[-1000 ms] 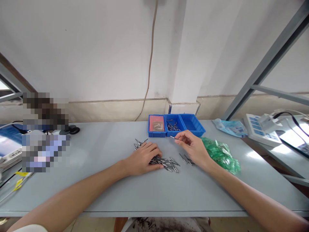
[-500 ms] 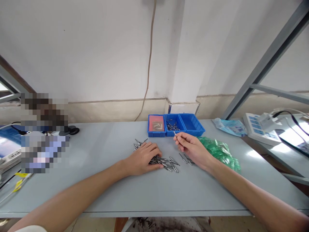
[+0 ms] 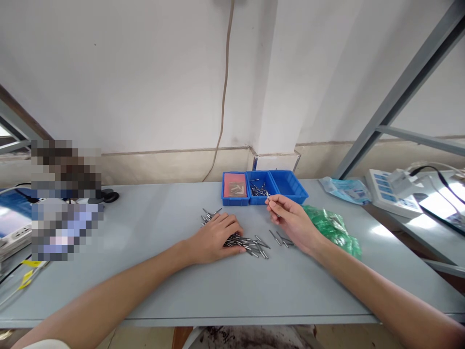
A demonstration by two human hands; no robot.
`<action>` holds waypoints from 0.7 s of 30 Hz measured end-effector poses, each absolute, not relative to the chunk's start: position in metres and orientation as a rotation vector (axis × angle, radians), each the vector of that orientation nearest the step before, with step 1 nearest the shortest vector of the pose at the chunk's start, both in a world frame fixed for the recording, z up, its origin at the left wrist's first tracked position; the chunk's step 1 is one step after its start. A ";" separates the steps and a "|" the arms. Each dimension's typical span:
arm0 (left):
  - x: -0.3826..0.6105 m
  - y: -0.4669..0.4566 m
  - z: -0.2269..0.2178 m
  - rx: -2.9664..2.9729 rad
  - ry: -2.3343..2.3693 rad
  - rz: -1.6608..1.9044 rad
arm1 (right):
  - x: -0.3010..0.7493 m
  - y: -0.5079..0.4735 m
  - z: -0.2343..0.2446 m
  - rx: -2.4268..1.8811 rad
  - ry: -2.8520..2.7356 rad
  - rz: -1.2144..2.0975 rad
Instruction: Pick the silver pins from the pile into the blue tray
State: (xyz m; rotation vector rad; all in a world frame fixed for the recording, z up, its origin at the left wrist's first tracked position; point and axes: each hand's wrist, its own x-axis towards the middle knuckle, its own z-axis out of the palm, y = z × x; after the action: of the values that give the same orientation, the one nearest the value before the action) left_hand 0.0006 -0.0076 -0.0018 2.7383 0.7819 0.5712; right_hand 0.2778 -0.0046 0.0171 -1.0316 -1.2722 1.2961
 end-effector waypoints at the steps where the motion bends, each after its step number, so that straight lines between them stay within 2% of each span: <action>1: 0.001 -0.008 -0.002 2.736 0.782 0.572 | 0.278 -0.005 0.017 -1.068 -1.309 1.224; 8: 0.001 -0.007 -0.002 2.740 0.787 0.561 | 0.278 -0.006 0.019 -1.207 -1.546 0.765; 17: 0.001 -0.008 0.000 2.731 0.789 0.556 | 0.276 -0.009 0.017 -1.224 -1.659 0.591; 21: 0.001 -0.008 -0.001 2.728 0.785 0.563 | 0.276 -0.008 0.017 -1.221 -1.641 0.620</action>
State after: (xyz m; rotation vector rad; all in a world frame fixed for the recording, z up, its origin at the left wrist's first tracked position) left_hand 0.0008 -0.0076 -0.0008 2.7282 0.7851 0.5627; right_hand 0.2760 -0.0077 0.0175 -1.2210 -1.6409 0.6198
